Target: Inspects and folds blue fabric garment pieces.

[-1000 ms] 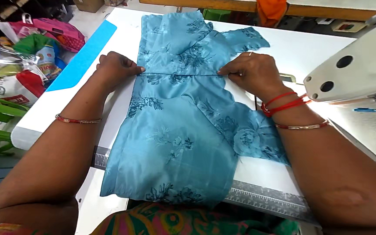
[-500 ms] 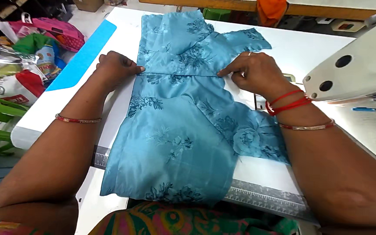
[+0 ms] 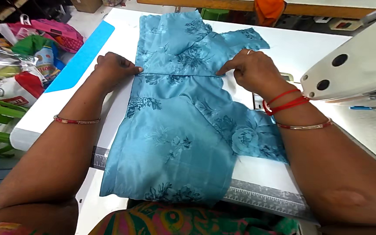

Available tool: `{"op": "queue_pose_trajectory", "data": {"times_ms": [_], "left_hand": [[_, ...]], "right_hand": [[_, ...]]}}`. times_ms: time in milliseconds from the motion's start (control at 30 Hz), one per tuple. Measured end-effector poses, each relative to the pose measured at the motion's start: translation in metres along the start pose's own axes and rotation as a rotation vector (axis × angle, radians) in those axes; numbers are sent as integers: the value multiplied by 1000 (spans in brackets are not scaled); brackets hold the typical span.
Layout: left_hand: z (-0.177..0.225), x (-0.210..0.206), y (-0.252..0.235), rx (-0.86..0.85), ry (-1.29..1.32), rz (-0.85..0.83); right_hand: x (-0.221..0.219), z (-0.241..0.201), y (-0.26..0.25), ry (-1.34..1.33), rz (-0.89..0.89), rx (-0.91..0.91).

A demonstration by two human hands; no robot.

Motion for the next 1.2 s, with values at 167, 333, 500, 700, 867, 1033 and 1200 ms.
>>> {"op": "queue_pose_trajectory", "data": {"times_ms": [167,333,500,700,867,1033,1200], "left_hand": [[-3,3,0,-58,84,40],[-1,7,3,-32,260,61],[-3,6,2,-18,219,5],[-6,5,-2,-8,167,-24],[-1,7,4,-3,186,-6],[2,5,4,-3,113,-3],[0,5,4,40,130,0]], "right_hand": [[-1,0,0,-52,18,58],[-1,-2,1,-58,31,35],[1,-5,2,-64,27,5],[1,-4,2,-51,23,1],[1,-4,1,-62,16,15],[1,-3,1,-49,-8,-3],[1,-2,0,-45,-18,-19]]}}
Point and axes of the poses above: each hand's wrist, its own y-axis away from the middle knuckle, its own x-axis out of the back of the hand, z = x × y, the point moved 2 cm from there along -y, towards the middle knuckle, and after that the axes turned 10 degrees about -x, right-handed, at the moved point
